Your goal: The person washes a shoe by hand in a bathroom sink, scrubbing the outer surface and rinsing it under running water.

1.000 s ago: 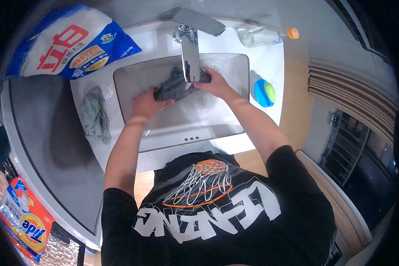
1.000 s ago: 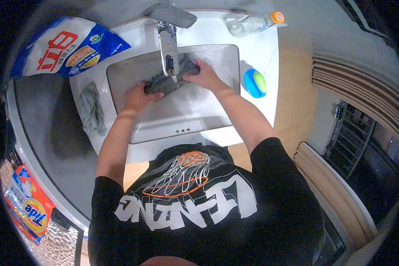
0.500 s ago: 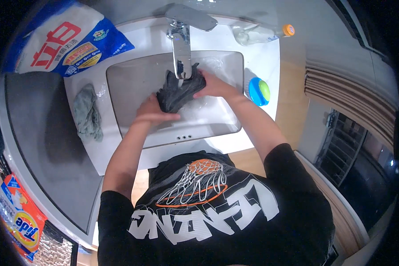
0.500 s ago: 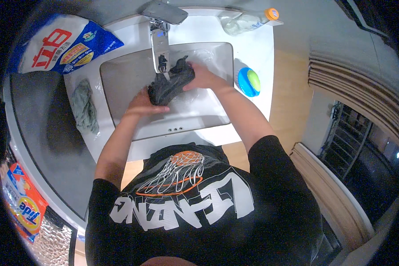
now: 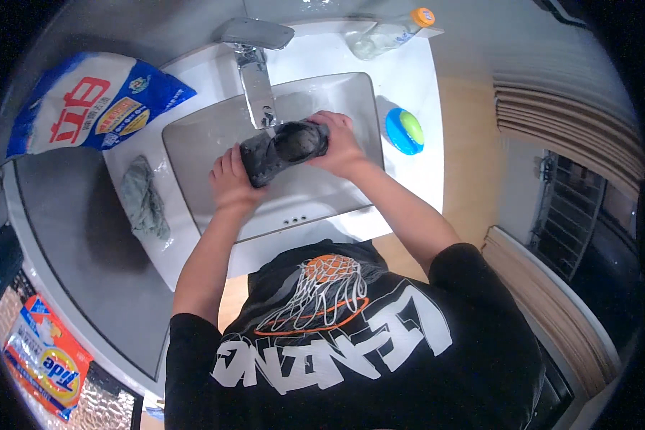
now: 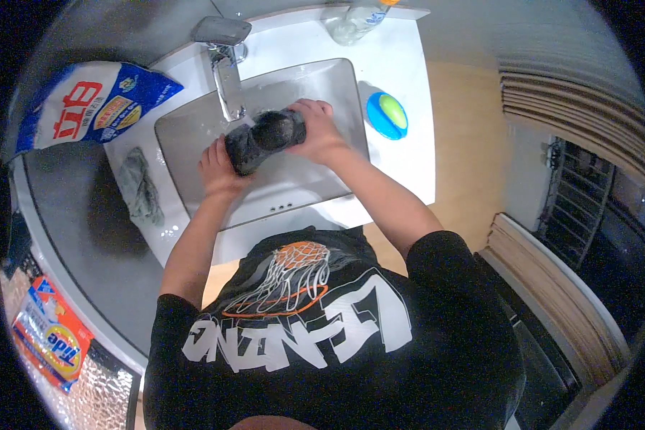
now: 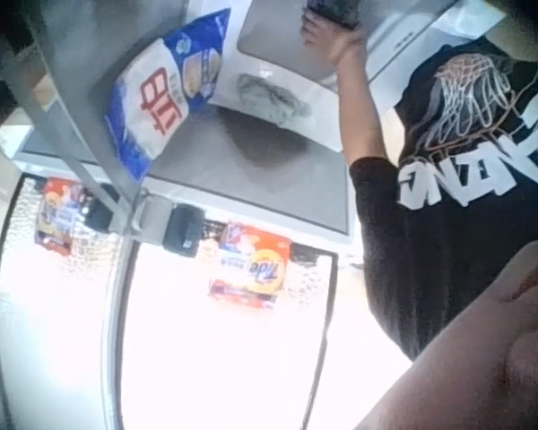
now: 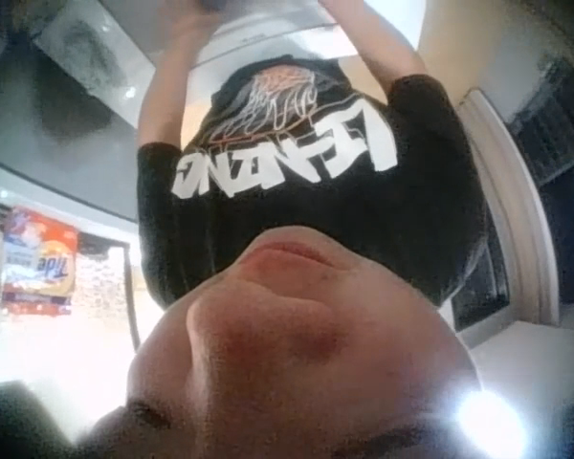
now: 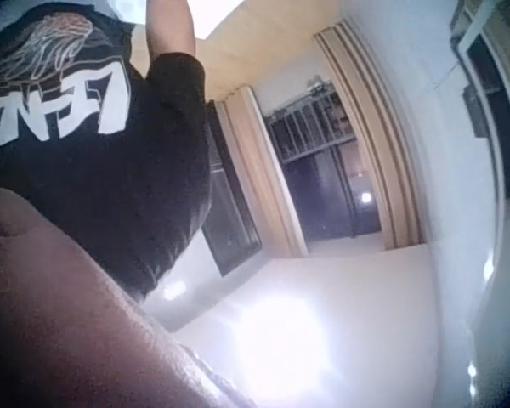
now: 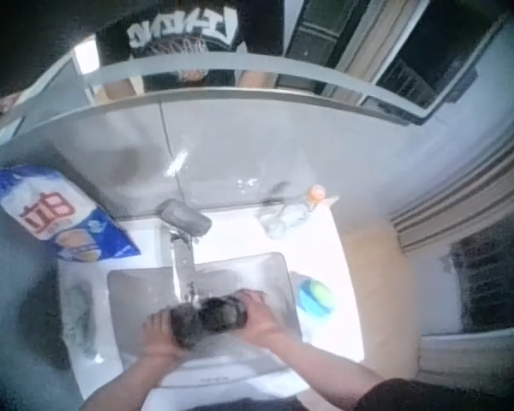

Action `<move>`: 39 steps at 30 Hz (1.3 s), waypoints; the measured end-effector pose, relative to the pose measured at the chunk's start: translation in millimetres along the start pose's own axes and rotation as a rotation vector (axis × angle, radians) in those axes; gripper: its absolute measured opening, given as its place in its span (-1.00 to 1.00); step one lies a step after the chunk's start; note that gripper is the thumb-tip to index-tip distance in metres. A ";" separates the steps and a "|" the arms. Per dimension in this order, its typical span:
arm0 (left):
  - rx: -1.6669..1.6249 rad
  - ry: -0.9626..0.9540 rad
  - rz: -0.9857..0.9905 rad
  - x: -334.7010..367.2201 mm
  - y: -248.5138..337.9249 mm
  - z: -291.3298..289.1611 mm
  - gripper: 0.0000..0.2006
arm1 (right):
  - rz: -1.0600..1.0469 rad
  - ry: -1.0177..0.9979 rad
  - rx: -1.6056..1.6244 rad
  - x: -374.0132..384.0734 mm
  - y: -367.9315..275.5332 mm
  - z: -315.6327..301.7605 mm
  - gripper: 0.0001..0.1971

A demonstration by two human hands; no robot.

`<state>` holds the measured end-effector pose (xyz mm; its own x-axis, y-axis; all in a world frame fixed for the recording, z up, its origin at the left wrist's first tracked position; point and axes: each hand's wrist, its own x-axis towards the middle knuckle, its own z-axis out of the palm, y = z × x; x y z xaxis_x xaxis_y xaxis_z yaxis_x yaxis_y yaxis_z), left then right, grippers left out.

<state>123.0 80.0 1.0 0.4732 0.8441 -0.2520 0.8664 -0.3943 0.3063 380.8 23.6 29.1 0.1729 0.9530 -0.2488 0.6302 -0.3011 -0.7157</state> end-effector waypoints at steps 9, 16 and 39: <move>-0.053 0.175 0.178 -12.4 8.6 -16.0 0.00 | -0.110 0.258 0.032 -32.1 5.9 1.7 -0.20; 0.129 0.127 0.117 -25.9 0.6 -71.0 -0.01 | -0.204 0.257 0.104 -28.9 -18.4 16.0 -0.19; -1.225 -0.002 -0.256 -35.8 -31.7 -79.3 -0.29 | -0.245 0.342 0.465 -70.5 -15.9 -13.3 -0.24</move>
<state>66.0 91.1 73.1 0.3145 0.8455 -0.4315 0.2166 0.3786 0.8998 368.7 -38.3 66.7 0.3463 0.9296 0.1261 0.2998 0.0177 -0.9538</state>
